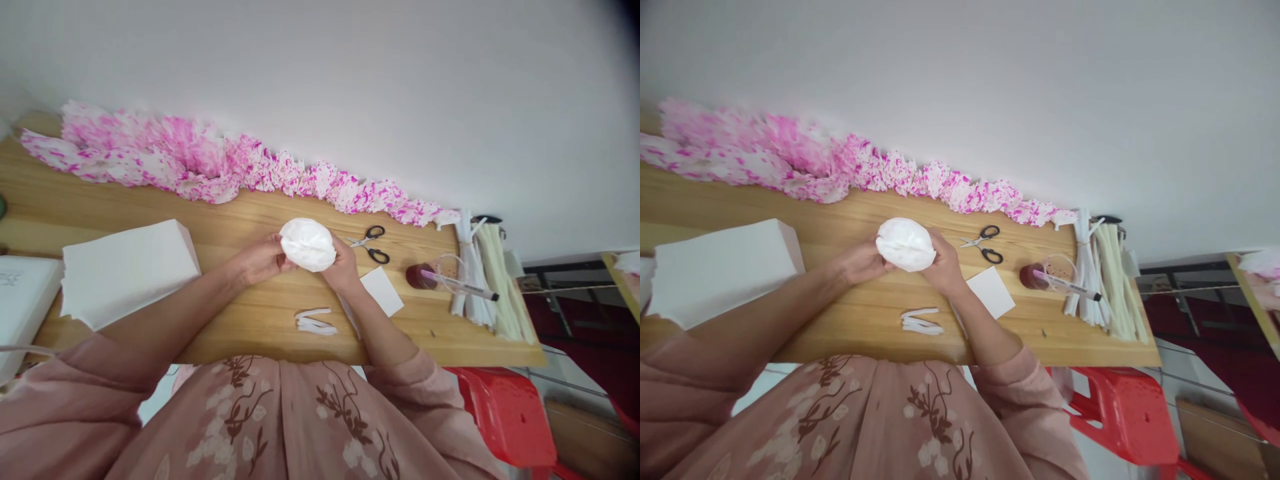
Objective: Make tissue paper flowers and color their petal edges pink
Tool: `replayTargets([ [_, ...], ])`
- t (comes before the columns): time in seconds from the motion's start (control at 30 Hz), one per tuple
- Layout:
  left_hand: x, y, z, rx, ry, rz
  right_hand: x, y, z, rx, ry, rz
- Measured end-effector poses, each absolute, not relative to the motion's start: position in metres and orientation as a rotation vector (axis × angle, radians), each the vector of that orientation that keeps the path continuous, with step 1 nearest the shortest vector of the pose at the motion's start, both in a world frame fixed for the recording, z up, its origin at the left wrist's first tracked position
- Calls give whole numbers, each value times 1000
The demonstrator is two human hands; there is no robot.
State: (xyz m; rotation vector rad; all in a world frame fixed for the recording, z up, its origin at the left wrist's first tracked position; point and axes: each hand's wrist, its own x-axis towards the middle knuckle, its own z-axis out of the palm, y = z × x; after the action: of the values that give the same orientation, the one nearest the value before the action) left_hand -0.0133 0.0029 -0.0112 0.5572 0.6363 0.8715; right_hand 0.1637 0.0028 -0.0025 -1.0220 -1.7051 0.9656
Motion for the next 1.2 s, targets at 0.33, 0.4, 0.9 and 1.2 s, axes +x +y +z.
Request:
replayTargets([
  [0.33,-11,4,-5,554,620,884,165,1,-6,-1062,-1753,828],
  [0.4,-12,3,-7,628,588,901,165,1,-7,-1083,-1723,797],
  [0.9,-11,0,-8,795,793,1092,169,3,16,-1144,-1880,515],
  [1.2,-5,-3,0,853,987,1120,177,3,30,-984,-2102,-35],
])
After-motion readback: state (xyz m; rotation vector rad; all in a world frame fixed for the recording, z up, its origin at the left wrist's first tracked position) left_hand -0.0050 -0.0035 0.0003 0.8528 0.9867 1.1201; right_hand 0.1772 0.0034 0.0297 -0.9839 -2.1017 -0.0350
